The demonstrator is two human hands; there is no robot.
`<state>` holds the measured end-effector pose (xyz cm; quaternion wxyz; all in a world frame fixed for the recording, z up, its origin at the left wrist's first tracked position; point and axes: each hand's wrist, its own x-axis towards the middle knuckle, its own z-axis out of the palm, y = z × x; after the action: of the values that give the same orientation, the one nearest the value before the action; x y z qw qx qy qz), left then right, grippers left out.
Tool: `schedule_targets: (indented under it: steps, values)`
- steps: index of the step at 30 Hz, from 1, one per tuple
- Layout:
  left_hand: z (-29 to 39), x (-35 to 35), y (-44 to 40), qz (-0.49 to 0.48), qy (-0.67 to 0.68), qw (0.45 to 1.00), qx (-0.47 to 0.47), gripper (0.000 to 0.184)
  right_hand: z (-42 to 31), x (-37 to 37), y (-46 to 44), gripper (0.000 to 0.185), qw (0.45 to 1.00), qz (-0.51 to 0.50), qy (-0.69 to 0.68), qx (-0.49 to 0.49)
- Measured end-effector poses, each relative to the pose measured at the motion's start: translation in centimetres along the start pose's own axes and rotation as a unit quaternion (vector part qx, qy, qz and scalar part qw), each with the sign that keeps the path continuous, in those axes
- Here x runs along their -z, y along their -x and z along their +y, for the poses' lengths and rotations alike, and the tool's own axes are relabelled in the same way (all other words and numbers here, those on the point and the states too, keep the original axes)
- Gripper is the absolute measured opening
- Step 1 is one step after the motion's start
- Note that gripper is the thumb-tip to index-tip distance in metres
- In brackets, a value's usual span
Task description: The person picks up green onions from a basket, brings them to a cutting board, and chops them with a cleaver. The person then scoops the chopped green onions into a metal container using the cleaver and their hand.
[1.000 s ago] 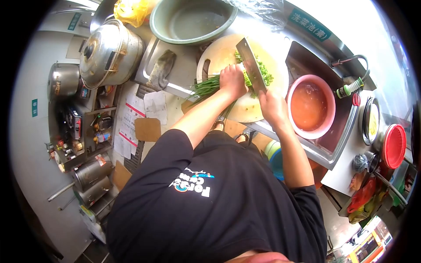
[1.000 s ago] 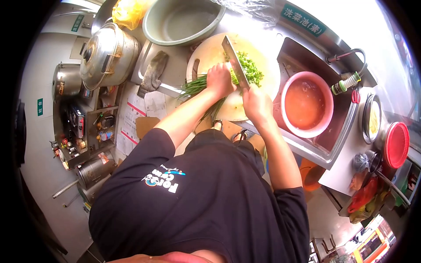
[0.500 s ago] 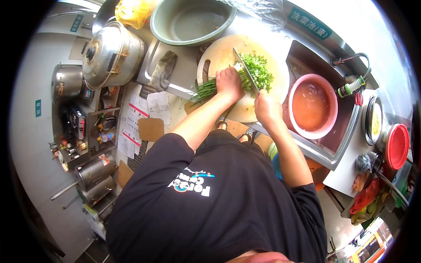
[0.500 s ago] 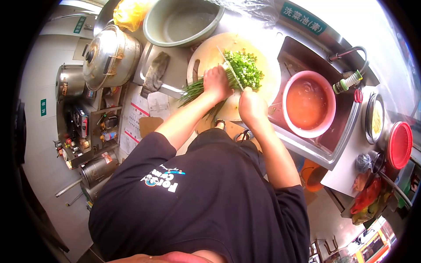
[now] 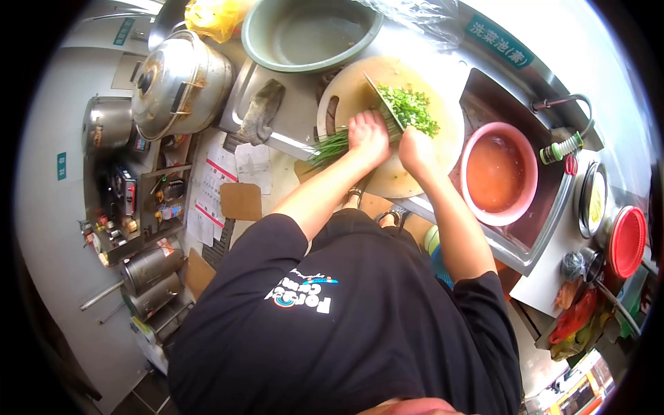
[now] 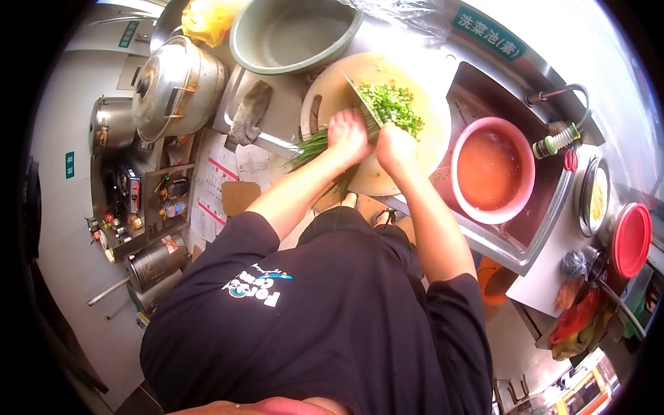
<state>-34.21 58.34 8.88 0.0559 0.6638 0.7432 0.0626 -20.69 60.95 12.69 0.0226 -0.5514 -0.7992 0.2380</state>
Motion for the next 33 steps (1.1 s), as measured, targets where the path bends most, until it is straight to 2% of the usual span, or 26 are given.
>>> schedule_targets:
  steps: [3, 6, 7, 10, 17, 19, 21, 23, 25, 28, 33]
  values:
    - [-0.1, 0.0, -0.1, -0.023, -0.007, 1.000, -0.003, 0.068, 0.7, 1.4, -0.4, 0.018, 0.999, -0.023, -0.030, -0.012]
    - [0.1, 0.5, 0.2, -0.027, -0.007, 1.000, -0.003, 0.070, 0.5, 4.6, 2.2, 0.021, 0.999, 0.014, -0.026, 0.015]
    - [0.3, 1.0, -0.2, -0.077, 0.005, 0.997, 0.021, 0.071, 0.0, 5.6, 3.3, 0.023, 0.999, 0.009, -0.034, 0.013]
    - [0.4, 1.3, -0.1, -0.072, 0.002, 0.997, 0.025, 0.070, -0.4, 7.0, 4.9, 0.018, 1.000, -0.023, -0.006, 0.006]
    - [0.0, 0.8, -0.1, -0.052, 0.004, 0.999, -0.012, 0.068, 0.3, 3.5, 1.9, 0.014, 0.998, -0.050, 0.018, 0.028]
    - [-0.2, 0.6, 0.1, -0.036, 0.006, 0.999, -0.016, 0.068, 0.9, 0.4, -0.3, 0.022, 0.998, 0.025, -0.021, 0.054]
    - [-0.4, 0.1, 0.1, -0.001, 0.002, 1.000, -0.025, 0.070, 1.4, -0.1, -1.6, 0.024, 0.999, 0.018, -0.020, 0.041]
    - [-0.3, 0.4, 0.7, -0.011, 0.004, 1.000, -0.020, 0.070, 0.9, 1.5, -1.1, 0.026, 0.999, -0.016, -0.029, 0.014]
    - [-0.1, 0.5, -0.4, -0.010, 0.009, 1.000, -0.015, 0.071, 0.6, 3.7, 0.2, 0.024, 0.999, 0.005, -0.026, 0.020]
    - [0.5, 1.7, -0.2, -0.088, 0.033, 0.995, 0.040, 0.070, -0.7, 6.7, 4.5, 0.024, 0.999, 0.018, -0.045, 0.014]
    - [0.9, 1.5, -0.1, -0.063, 0.005, 0.997, 0.050, 0.067, 0.1, 5.8, 7.5, 0.019, 1.000, 0.003, -0.022, -0.004]
